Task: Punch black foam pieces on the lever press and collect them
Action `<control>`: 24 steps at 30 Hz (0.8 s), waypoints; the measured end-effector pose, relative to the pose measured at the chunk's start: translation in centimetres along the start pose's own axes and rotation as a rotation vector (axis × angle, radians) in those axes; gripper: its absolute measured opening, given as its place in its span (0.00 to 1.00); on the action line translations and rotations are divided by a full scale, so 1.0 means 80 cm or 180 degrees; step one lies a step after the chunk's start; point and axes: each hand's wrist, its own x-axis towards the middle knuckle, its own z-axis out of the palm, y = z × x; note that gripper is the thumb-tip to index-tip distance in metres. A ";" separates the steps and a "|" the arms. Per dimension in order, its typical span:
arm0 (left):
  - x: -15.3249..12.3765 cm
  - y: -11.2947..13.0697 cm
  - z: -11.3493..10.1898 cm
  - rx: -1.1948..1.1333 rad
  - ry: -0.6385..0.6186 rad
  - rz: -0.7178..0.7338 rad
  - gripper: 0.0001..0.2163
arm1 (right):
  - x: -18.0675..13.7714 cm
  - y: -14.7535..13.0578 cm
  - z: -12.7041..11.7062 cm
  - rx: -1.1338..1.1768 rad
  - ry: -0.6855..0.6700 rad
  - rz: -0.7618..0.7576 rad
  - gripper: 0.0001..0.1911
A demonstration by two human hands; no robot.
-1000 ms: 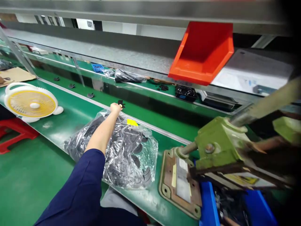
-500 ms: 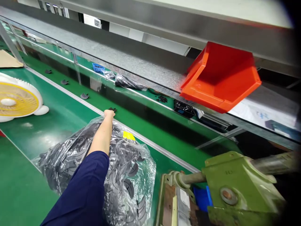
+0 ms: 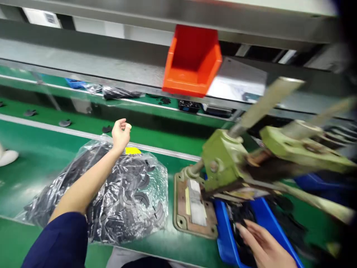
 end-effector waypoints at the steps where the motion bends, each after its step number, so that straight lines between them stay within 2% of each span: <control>1: -0.031 0.027 -0.002 -0.0156 -0.0019 0.0279 0.15 | -0.009 -0.010 0.001 0.0075 -0.0049 -0.0006 0.28; 3: -0.100 0.079 -0.012 -0.0312 -0.0256 0.1104 0.10 | -0.025 -0.035 0.005 0.0257 -0.0239 -0.0231 0.24; 5: -0.173 0.124 -0.024 -0.0587 -0.0964 0.2017 0.06 | -0.039 -0.060 0.012 0.0419 -0.0434 -0.0649 0.17; 6: -0.207 0.142 -0.029 -0.0772 -0.1395 0.2267 0.08 | -0.046 -0.069 0.015 0.0423 -0.0503 -0.0889 0.14; 7: -0.240 0.158 -0.033 -0.0944 -0.1782 0.2347 0.09 | -0.052 -0.077 0.019 0.0423 -0.0608 -0.1096 0.12; 9: -0.295 0.181 -0.034 -0.1203 -0.2359 0.2221 0.09 | -0.064 -0.086 0.023 0.0507 -0.0683 -0.1230 0.09; 11: -0.335 0.194 -0.030 -0.1334 -0.2715 0.1984 0.08 | -0.075 -0.088 0.025 0.0601 -0.0795 -0.1286 0.07; 13: -0.361 0.200 -0.026 -0.1409 -0.2951 0.1856 0.06 | -0.084 -0.084 0.025 0.0679 -0.0918 -0.1358 0.05; 16: -0.380 0.201 -0.024 -0.1437 -0.3120 0.1859 0.04 | -0.093 -0.076 0.022 0.0774 -0.0998 -0.1442 0.05; 24: -0.397 0.192 -0.034 -0.1241 -0.3010 0.2288 0.06 | -0.106 -0.064 0.023 0.0982 -0.0925 -0.1506 0.05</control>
